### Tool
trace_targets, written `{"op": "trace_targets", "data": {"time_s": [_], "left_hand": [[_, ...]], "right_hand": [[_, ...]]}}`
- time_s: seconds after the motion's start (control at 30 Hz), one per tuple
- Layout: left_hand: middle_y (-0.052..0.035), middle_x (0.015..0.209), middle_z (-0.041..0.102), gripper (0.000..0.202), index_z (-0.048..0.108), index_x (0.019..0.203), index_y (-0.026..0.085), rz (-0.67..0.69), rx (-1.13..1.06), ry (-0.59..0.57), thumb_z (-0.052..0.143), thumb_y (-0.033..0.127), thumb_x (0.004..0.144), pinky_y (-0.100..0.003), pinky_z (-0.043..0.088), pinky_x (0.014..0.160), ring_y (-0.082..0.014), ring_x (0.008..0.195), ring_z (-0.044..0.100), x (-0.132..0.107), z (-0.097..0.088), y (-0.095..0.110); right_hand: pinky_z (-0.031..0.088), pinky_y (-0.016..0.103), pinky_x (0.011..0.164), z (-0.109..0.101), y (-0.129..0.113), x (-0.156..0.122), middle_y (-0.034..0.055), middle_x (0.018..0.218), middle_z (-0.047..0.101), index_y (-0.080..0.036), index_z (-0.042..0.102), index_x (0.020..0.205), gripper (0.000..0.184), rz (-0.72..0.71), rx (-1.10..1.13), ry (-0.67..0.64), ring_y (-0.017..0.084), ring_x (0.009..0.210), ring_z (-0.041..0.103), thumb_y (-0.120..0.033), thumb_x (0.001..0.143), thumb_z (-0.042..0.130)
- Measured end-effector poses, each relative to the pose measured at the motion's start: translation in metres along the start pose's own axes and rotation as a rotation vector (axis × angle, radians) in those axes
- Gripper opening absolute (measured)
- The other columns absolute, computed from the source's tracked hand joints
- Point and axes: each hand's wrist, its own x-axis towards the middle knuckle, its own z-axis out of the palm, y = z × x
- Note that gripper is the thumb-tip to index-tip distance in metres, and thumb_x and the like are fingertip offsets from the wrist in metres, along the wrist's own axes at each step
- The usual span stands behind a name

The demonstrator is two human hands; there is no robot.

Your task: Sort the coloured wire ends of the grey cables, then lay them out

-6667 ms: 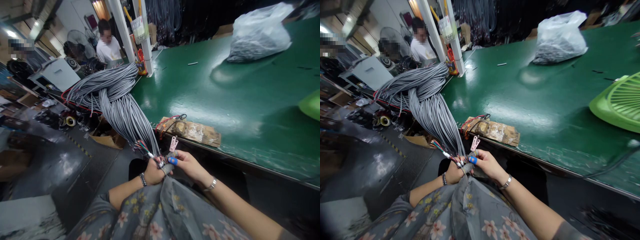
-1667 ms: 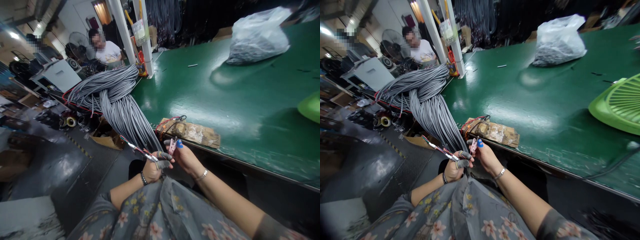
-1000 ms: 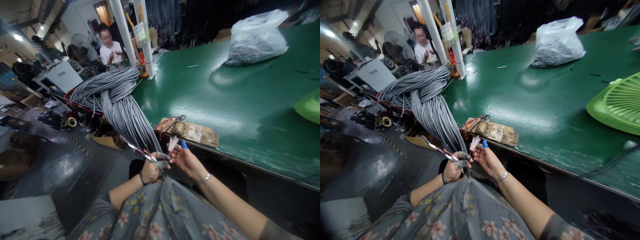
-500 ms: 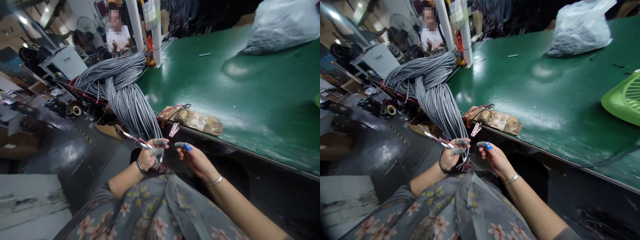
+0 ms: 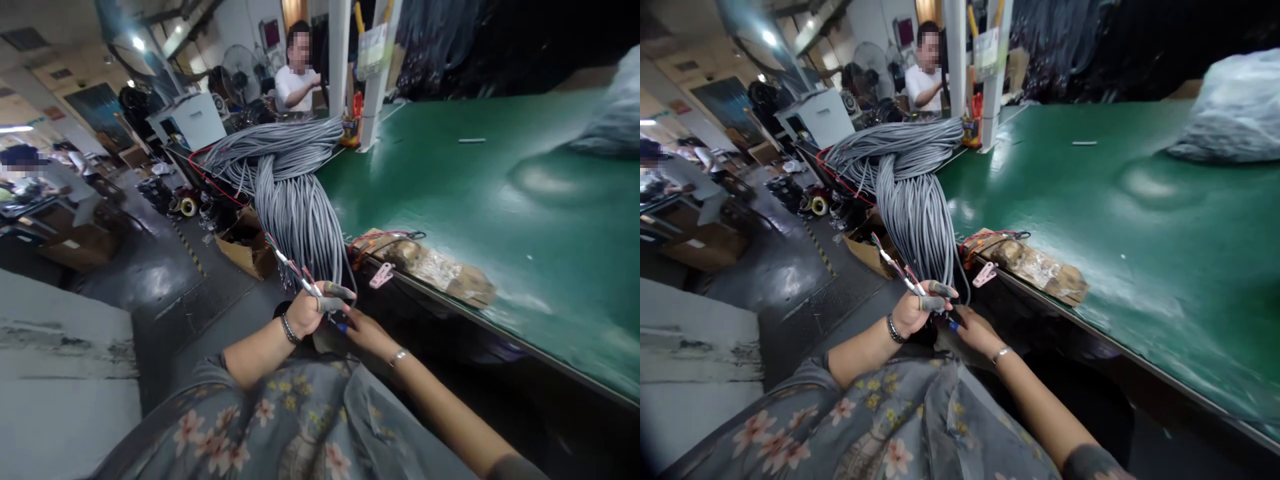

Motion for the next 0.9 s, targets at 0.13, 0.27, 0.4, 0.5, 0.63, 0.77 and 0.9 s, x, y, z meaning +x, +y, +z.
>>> {"op": "trace_targets", "data": {"time_s": [0.13, 0.27, 0.4, 0.5, 0.63, 0.77, 0.9], "left_hand": [[-0.0088, 0.074, 0.070, 0.033, 0.072, 0.078, 0.011, -0.035, 0.028, -0.017, 0.082, 0.024, 0.050, -0.024, 0.043, 0.060, -0.0141, 0.061, 0.061, 0.004, -0.004, -0.007], [-0.0065, 0.070, 0.068, 0.035, 0.072, 0.082, 0.013, -0.095, 0.092, -0.114, 0.081, 0.022, 0.049, -0.024, 0.044, 0.063, -0.0155, 0.066, 0.062, 0.007, -0.005, -0.014], [-0.0061, 0.076, 0.068, 0.035, 0.071, 0.088, 0.014, -0.076, 0.177, -0.240, 0.077, 0.020, 0.054, -0.026, 0.046, 0.066, -0.0168, 0.070, 0.062, 0.006, -0.002, -0.020], [-0.0044, 0.077, 0.067, 0.032, 0.070, 0.090, 0.016, -0.023, 0.248, -0.269, 0.073, 0.015, 0.058, -0.027, 0.047, 0.068, -0.0164, 0.069, 0.061, 0.002, 0.002, -0.020], [-0.0068, 0.091, 0.069, 0.046, 0.069, 0.105, 0.018, 0.115, 0.442, -0.266, 0.068, 0.008, 0.060, -0.031, 0.046, 0.084, -0.0220, 0.088, 0.062, -0.008, 0.007, -0.011], [-0.0085, 0.104, 0.068, 0.060, 0.063, 0.119, 0.019, 0.173, 0.576, -0.292, 0.067, 0.007, 0.061, -0.034, 0.042, 0.094, -0.0246, 0.100, 0.061, -0.015, 0.005, -0.003], [-0.0105, 0.114, 0.065, 0.059, 0.058, 0.125, 0.019, 0.146, 0.554, -0.379, 0.070, 0.015, 0.067, -0.035, 0.043, 0.095, -0.0252, 0.107, 0.059, -0.019, -0.005, 0.000]], "right_hand": [[0.045, 0.030, 0.057, -0.021, -0.018, -0.020, 0.0027, 0.065, 0.065, -0.019, 0.067, 0.073, 0.028, -0.082, 0.032, -0.012, 0.019, 0.059, 0.056, -0.042, 0.080, 0.053], [0.040, 0.027, 0.049, -0.035, -0.049, -0.046, 0.0021, 0.058, 0.060, -0.020, 0.062, 0.065, 0.030, -0.178, -0.027, 0.270, 0.017, 0.053, 0.051, -0.044, 0.082, 0.053], [0.045, 0.030, 0.055, -0.038, -0.077, -0.057, 0.0042, 0.068, 0.062, -0.024, 0.064, 0.081, 0.020, -0.322, -0.101, 0.385, 0.019, 0.059, 0.055, -0.039, 0.084, 0.052], [0.051, 0.034, 0.066, -0.035, -0.089, -0.055, 0.0072, 0.085, 0.067, -0.025, 0.063, 0.103, 0.024, -0.381, -0.150, 0.294, 0.022, 0.073, 0.061, -0.037, 0.083, 0.055], [0.052, 0.033, 0.069, -0.028, -0.090, -0.051, 0.0076, 0.087, 0.066, -0.024, 0.062, 0.095, 0.016, -0.416, -0.136, 0.195, 0.021, 0.077, 0.062, -0.033, 0.085, 0.054], [0.051, 0.030, 0.066, -0.025, -0.090, -0.052, 0.0064, 0.083, 0.063, -0.024, 0.062, 0.086, 0.010, -0.463, -0.060, 0.152, 0.019, 0.074, 0.060, -0.029, 0.086, 0.054], [0.051, 0.032, 0.067, -0.030, -0.092, -0.057, 0.0069, 0.085, 0.063, -0.024, 0.062, 0.089, 0.012, -0.450, 0.028, 0.155, 0.020, 0.076, 0.059, -0.033, 0.085, 0.055]]}}
